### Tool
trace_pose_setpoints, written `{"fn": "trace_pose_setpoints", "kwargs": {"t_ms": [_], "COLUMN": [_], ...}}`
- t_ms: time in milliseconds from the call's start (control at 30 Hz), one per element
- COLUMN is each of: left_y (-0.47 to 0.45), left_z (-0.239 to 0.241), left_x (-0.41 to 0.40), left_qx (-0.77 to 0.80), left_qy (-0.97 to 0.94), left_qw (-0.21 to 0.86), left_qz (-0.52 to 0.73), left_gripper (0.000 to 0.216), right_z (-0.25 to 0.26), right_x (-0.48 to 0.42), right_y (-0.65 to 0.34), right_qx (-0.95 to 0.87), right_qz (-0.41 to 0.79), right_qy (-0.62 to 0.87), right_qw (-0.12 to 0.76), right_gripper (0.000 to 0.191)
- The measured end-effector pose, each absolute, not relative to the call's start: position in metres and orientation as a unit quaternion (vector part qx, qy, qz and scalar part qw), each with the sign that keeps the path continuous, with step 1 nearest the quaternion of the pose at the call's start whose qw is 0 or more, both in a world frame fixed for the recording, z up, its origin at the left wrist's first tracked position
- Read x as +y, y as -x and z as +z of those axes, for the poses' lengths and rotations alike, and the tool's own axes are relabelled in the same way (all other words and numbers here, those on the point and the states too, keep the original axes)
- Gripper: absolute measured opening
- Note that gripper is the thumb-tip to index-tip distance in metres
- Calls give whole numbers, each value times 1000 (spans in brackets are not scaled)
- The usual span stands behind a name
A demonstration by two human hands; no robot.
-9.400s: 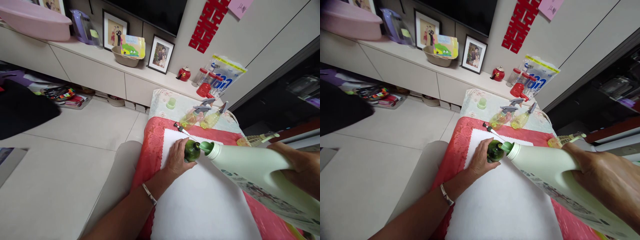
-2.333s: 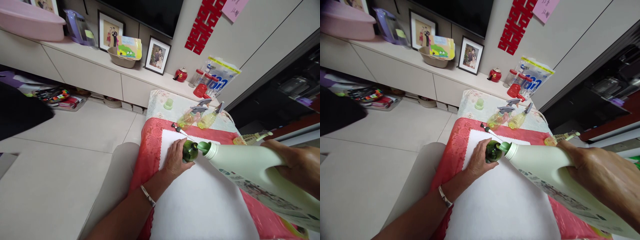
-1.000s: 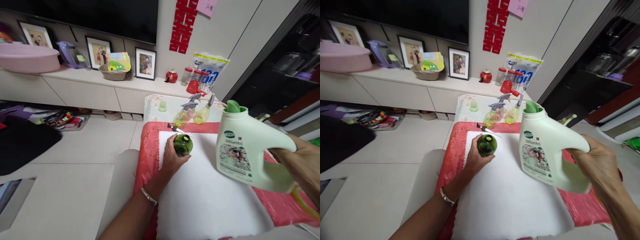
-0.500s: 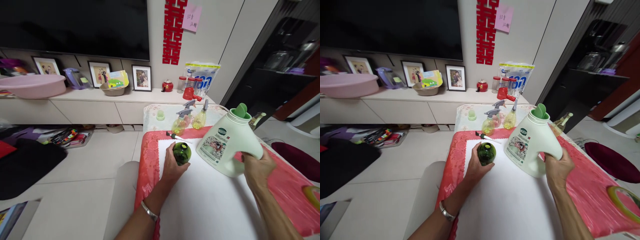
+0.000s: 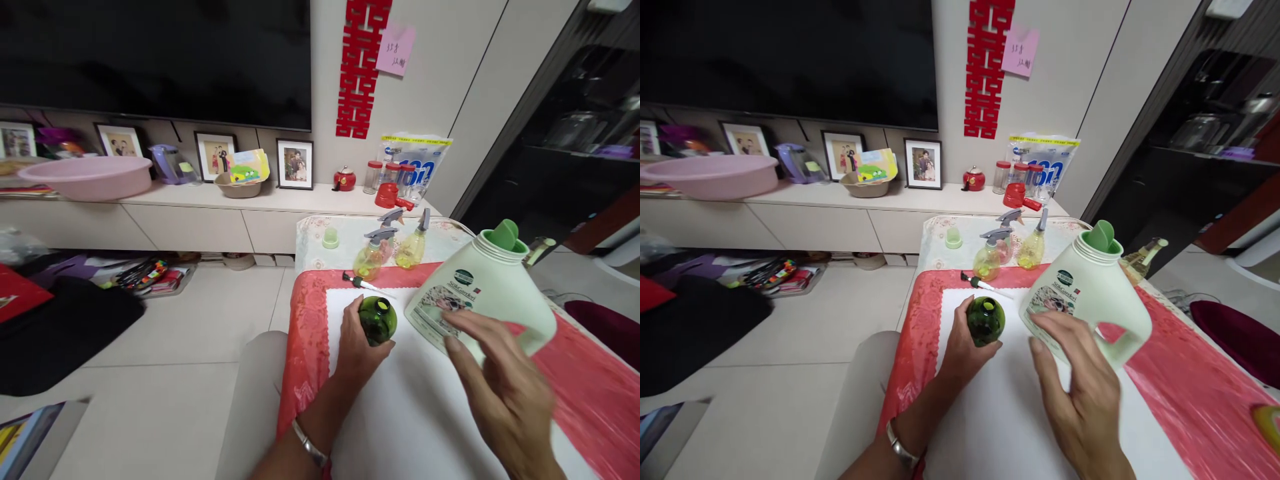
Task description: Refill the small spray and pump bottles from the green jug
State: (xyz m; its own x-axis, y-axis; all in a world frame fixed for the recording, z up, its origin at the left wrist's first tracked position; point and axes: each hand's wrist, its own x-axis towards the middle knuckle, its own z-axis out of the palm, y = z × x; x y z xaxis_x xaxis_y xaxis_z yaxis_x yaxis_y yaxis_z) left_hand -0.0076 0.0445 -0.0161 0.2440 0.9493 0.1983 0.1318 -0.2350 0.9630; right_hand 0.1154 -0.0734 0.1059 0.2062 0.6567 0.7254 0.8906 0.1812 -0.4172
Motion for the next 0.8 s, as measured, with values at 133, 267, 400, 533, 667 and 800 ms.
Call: {"fn": "trace_pose_setpoints", "kwargs": {"t_ms": [133,267,400,533,667,800], "left_y": [8,8,7,6,5,4], "left_z": [-14,-11,-13,-17,-18,-20], "left_x": [44,45,45,46,46,45], "left_qx": [414,419,420,415,410,408], "left_qy": [-640,-638,-626,-621,-624,-618], "left_qw": [463,467,480,479,476,477], "left_qz": [453,446,449,461,465,473], "left_gripper": [96,94,93,92,91,91], "right_z": [124,112,76,45,27,16], "right_x": [-1,77,122,136,138,135], "right_y": [-120,-140,-151,-155,-158,-159], "right_qx": [-596,-602,-623,-653,-681,-689], "right_qz": [202,295,307,262,222,202], "right_qy": [639,663,690,702,696,694], "right_qw": [442,334,201,108,61,63], "right_gripper": [33,25,33,36,37,37]}}
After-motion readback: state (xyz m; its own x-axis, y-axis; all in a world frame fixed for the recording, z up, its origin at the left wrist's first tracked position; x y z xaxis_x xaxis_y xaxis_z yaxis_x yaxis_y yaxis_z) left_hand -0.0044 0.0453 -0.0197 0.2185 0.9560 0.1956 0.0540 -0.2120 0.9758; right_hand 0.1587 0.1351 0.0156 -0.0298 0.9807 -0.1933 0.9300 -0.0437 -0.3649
